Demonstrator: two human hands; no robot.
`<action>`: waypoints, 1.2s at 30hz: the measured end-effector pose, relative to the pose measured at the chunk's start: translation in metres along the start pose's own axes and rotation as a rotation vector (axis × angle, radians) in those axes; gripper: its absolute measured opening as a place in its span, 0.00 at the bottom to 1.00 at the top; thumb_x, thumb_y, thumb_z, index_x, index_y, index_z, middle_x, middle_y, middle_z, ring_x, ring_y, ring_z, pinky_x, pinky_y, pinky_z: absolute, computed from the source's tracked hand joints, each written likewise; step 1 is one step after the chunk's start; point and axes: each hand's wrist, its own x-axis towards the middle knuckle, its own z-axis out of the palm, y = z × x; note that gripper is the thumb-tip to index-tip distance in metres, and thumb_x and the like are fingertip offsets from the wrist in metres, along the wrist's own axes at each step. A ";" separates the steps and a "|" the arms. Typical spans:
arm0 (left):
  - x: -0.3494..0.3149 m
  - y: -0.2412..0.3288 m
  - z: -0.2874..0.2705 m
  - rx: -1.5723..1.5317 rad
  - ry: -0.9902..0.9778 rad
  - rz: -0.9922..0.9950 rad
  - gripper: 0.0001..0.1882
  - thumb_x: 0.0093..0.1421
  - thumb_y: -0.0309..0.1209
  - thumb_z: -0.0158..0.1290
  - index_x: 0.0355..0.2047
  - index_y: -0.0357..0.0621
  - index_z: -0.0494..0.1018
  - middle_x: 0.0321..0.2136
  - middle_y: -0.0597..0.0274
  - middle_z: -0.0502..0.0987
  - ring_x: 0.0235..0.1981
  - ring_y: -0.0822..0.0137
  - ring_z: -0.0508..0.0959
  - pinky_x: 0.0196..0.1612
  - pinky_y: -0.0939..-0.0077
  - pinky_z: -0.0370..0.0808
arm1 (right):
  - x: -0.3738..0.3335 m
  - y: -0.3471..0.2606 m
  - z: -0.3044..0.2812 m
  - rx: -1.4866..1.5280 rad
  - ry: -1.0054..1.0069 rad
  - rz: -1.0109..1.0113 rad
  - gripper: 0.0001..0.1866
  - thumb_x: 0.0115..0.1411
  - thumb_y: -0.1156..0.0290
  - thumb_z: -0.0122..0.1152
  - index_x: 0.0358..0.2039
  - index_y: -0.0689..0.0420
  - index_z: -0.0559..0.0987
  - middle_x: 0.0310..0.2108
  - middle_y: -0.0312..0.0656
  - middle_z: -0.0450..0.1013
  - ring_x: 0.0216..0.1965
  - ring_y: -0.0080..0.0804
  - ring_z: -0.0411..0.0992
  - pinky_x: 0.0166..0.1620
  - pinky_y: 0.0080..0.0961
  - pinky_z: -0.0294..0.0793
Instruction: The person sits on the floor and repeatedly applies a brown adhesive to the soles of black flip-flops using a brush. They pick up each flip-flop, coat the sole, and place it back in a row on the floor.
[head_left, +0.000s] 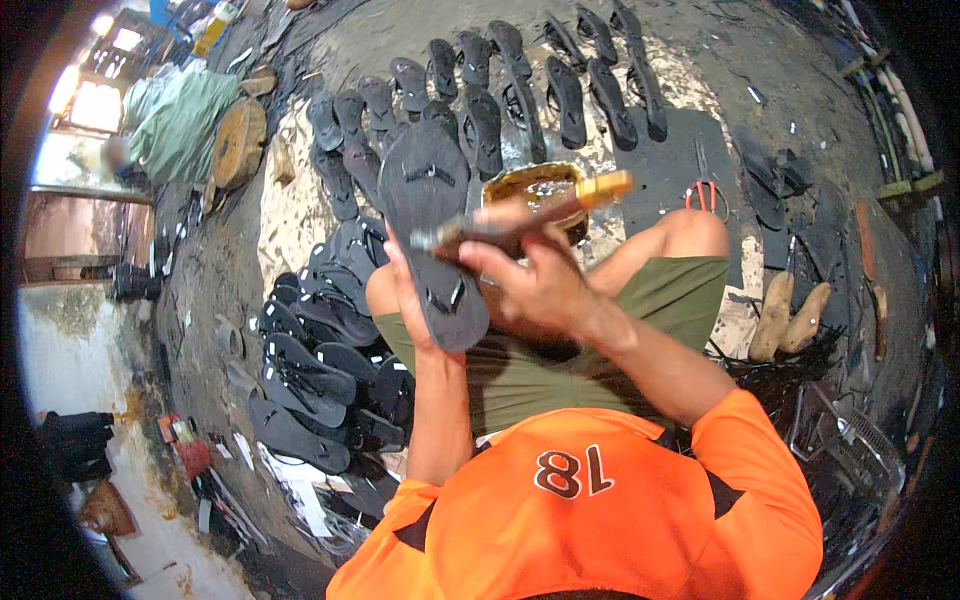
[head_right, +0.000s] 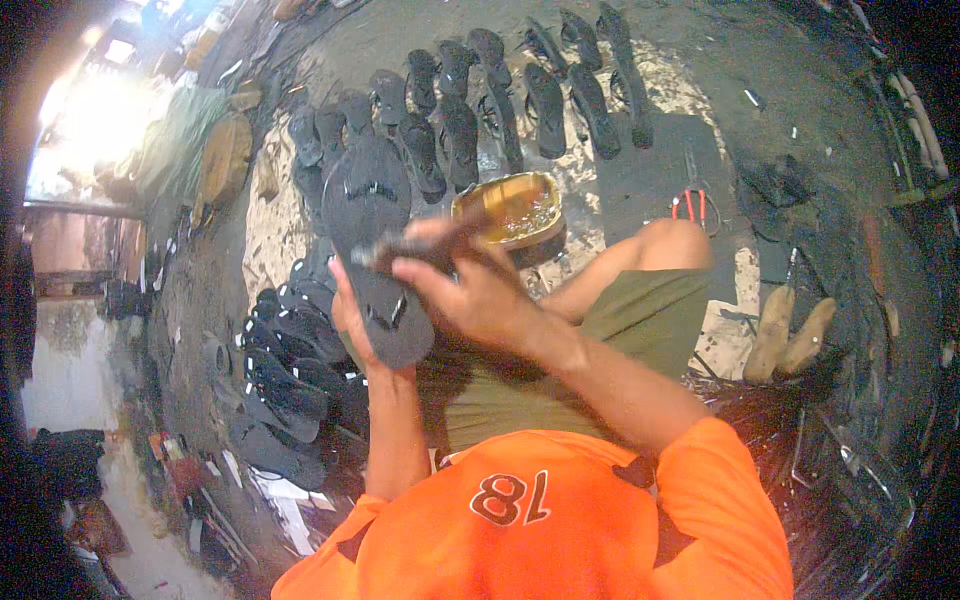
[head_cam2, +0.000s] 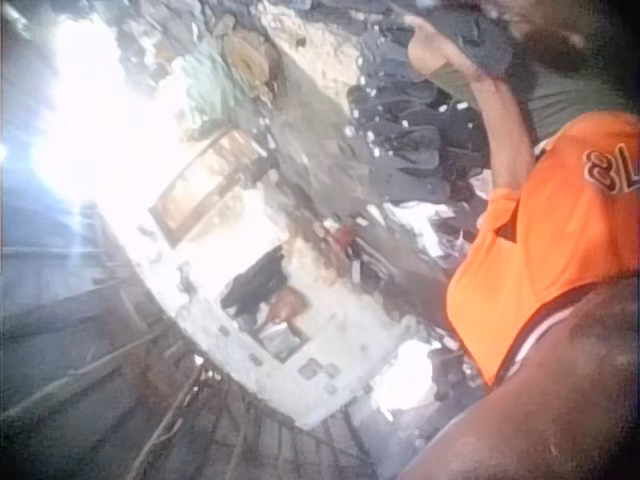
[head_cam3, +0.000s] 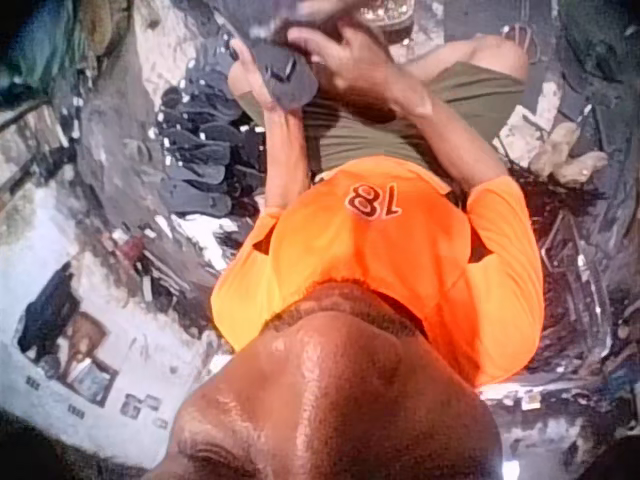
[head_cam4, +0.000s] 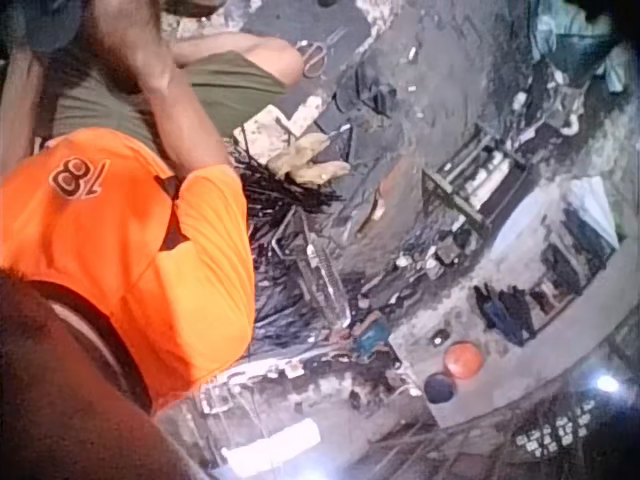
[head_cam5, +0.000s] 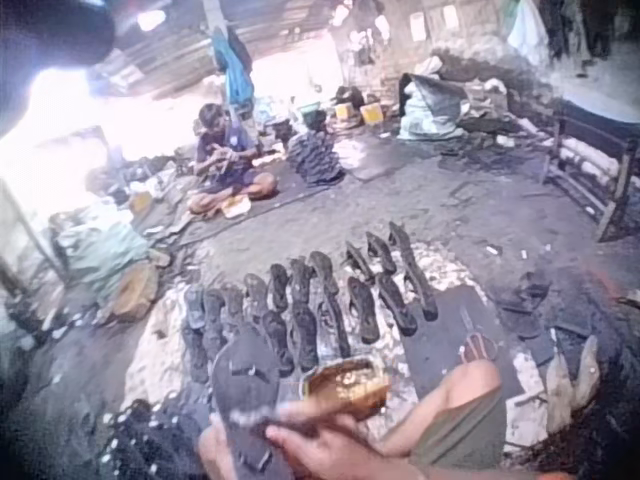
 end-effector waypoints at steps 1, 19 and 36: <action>0.007 -0.001 0.001 0.014 0.017 -0.008 0.29 0.66 0.55 0.43 0.49 0.41 0.71 0.41 0.52 0.76 0.36 0.58 0.78 0.33 0.63 0.78 | -0.021 -0.002 0.010 0.138 0.029 0.127 0.17 0.59 0.67 0.65 0.46 0.59 0.74 0.44 0.48 0.72 0.45 0.42 0.73 0.49 0.35 0.71; 0.064 -0.033 -0.055 -0.338 -0.415 -0.475 0.30 0.63 0.58 0.47 0.45 0.43 0.74 0.40 0.51 0.79 0.41 0.56 0.78 0.48 0.56 0.76 | -0.005 0.004 -0.007 0.084 -0.225 0.124 0.16 0.59 0.66 0.65 0.46 0.59 0.78 0.41 0.43 0.76 0.48 0.34 0.72 0.52 0.32 0.69; 0.084 -0.017 -0.062 -0.111 0.108 -0.396 0.09 0.61 0.22 0.52 0.42 0.39 0.70 0.41 0.58 0.75 0.41 0.60 0.79 0.49 0.62 0.81 | 0.006 0.032 -0.129 -0.001 0.532 0.447 0.22 0.59 0.65 0.65 0.50 0.62 0.72 0.41 0.38 0.74 0.40 0.24 0.70 0.45 0.22 0.70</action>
